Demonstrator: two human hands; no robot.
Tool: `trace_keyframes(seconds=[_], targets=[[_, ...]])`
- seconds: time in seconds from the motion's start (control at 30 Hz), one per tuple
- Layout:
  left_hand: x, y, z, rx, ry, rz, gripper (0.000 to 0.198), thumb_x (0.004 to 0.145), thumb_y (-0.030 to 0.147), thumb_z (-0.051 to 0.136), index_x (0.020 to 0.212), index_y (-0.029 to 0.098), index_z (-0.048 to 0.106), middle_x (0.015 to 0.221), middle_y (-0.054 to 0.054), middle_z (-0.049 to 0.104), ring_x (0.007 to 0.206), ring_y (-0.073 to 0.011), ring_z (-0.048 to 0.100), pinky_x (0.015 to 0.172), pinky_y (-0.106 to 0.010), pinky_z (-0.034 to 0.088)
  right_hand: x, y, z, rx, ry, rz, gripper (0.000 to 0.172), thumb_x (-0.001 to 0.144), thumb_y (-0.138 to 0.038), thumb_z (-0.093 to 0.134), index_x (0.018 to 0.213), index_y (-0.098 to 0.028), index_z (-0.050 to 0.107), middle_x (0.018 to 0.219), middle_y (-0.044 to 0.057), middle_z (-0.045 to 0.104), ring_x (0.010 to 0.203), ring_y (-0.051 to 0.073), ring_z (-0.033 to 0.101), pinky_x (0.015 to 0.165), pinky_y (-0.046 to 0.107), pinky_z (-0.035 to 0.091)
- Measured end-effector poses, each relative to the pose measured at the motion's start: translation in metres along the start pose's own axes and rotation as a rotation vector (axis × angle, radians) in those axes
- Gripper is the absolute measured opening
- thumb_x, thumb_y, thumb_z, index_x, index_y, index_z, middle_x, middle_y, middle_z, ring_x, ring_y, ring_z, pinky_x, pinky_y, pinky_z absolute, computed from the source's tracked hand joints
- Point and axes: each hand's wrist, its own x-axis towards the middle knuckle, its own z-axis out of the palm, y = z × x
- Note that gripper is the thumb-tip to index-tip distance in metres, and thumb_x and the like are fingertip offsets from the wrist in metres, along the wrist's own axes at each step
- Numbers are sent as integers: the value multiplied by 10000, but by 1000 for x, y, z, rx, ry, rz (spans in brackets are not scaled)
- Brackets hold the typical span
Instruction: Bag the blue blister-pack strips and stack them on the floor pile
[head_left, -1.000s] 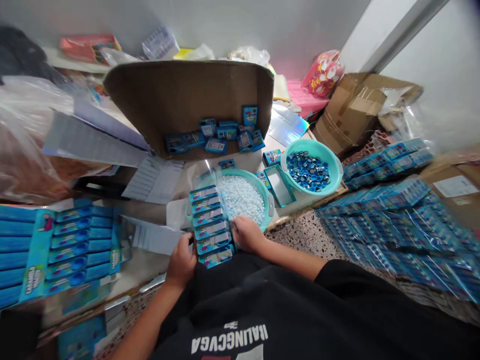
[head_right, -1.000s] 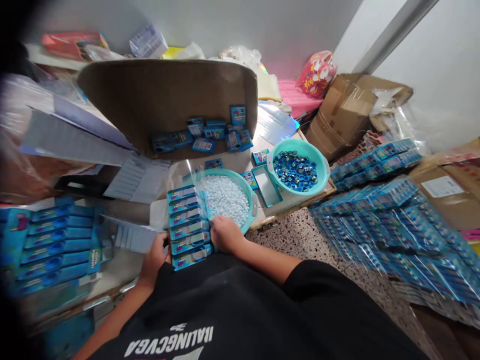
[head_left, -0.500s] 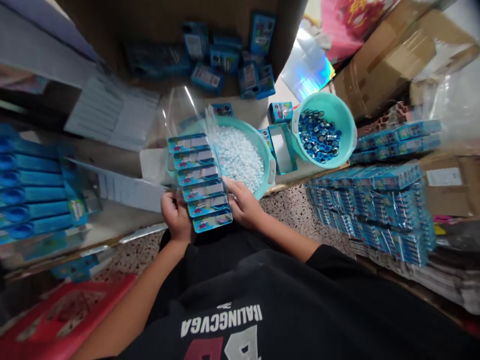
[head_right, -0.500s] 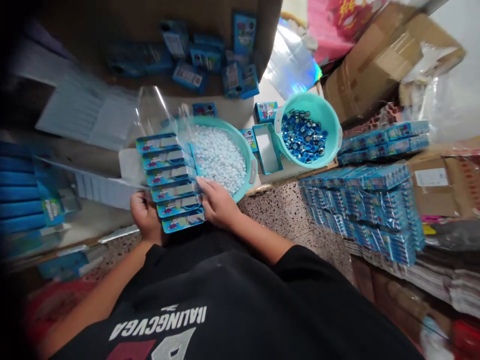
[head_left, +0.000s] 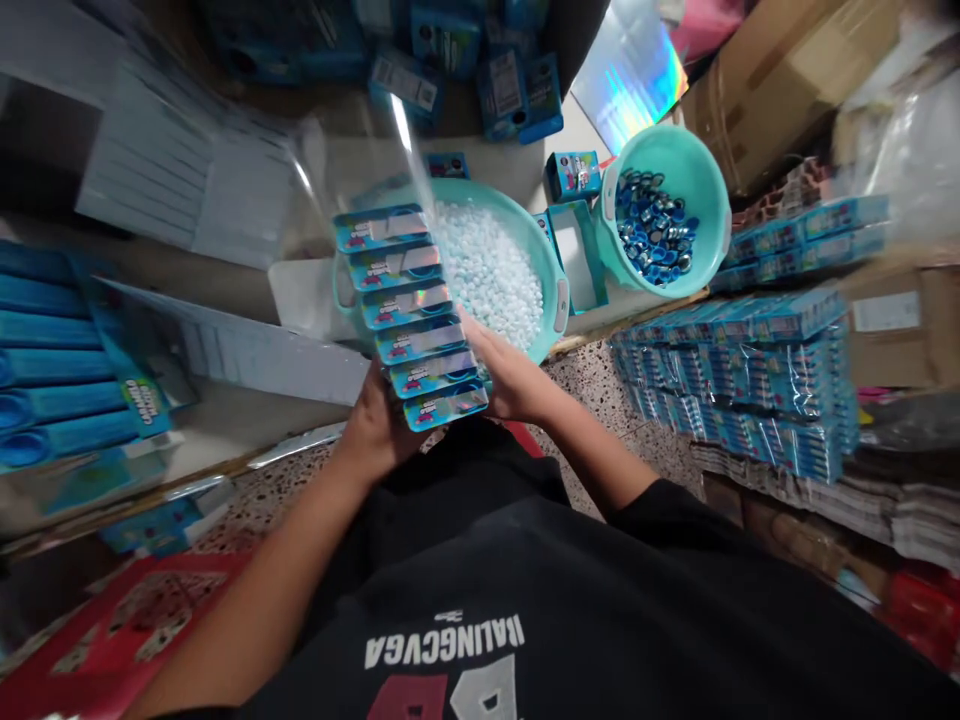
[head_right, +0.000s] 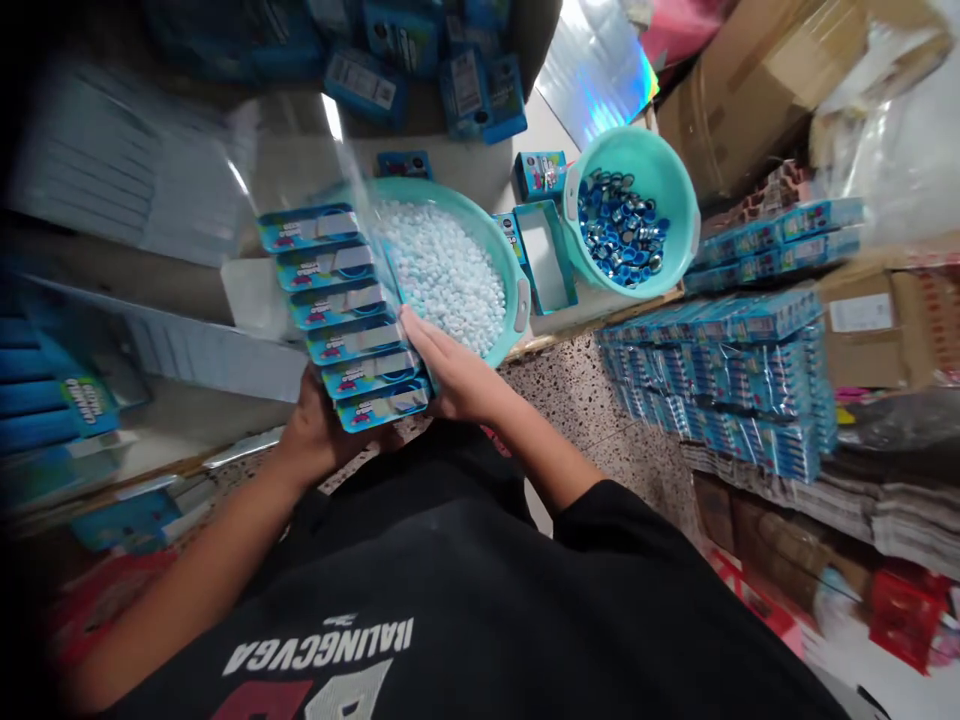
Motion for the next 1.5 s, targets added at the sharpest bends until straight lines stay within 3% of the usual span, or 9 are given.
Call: trace_keyframes(seconds=[0.1, 0.27, 0.43, 0.6, 0.73, 0.9, 1.1, 1.23, 1.5], targets=[[-3, 11, -5, 118, -59, -21, 795, 618, 474, 818, 1271, 193, 463, 1170, -135, 663, 1031, -313, 675, 806, -394, 570, -5, -7, 3, 24, 63, -20, 1017, 798, -303, 742, 1578, -224, 94, 1579, 130, 333, 1461, 286, 326, 1175, 474, 379], [-12, 14, -23, 338, 74, -121, 611, 633, 571, 765, 1092, 219, 569, 850, -61, 710, 751, -304, 706, 562, -327, 508, -14, -22, 16, 9, 197, 7, 782, 865, -334, 676, 1532, -202, 290, 1453, 146, 518, 1357, 272, 490, 1102, 436, 472], [-14, -3, -30, 326, 210, 149, 441, 754, 597, 685, 920, 197, 601, 764, -50, 688, 706, -241, 693, 632, -320, 530, -18, -30, 37, -49, 342, 184, 499, 906, -339, 632, 1377, -227, 509, 1267, 122, 664, 1131, 254, 654, 990, 411, 538], [-4, -11, -22, 265, 138, 246, 976, 739, 524, 747, 1488, 137, 255, 1425, -242, 493, 1273, -343, 543, 1013, -487, 488, -6, -20, 31, -21, 229, 131, 912, 778, -286, 756, 1538, -192, 262, 1512, 191, 405, 1410, 313, 405, 1134, 471, 420], [3, -15, -21, 452, 93, 405, 845, 810, 433, 696, 1499, 159, 293, 1545, -243, 348, 1463, -423, 252, 1143, -620, 299, 3, -5, 22, 17, 57, 8, 1131, 738, -156, 748, 1584, -194, -1, 1644, 173, 114, 1519, 308, 144, 1216, 471, 291], [2, -21, -27, 578, 7, 432, 615, 920, 385, 509, 1409, 36, 377, 1144, -264, 666, 1044, -370, 667, 814, -442, 545, -5, 1, 34, 71, 190, -79, 909, 844, -116, 612, 1586, -202, 95, 1605, 134, 287, 1471, 247, 310, 1198, 398, 347], [-3, -6, -33, 846, 94, 443, 371, 936, 406, 462, 1063, 103, 635, 685, -111, 694, 631, -281, 683, 508, -335, 392, -22, -9, 50, 70, 406, 97, 584, 898, -166, 572, 1466, -232, 450, 1437, 91, 552, 1232, 218, 613, 1039, 342, 531], [-3, -4, -37, 800, 135, 393, 277, 913, 405, 511, 913, 164, 647, 672, -65, 692, 605, -231, 669, 517, -306, 384, -25, -9, 48, 69, 423, 119, 410, 912, -233, 583, 1320, -228, 610, 1314, 85, 655, 1142, 205, 667, 1002, 330, 556], [-14, 9, -32, 648, 331, 589, 376, 829, 259, 626, 1181, 143, 564, 943, -84, 693, 820, -219, 673, 784, -305, 507, -22, -21, 45, 77, 523, 247, 270, 953, -248, 484, 1145, -205, 668, 1099, 102, 691, 995, 184, 665, 889, 324, 563]])
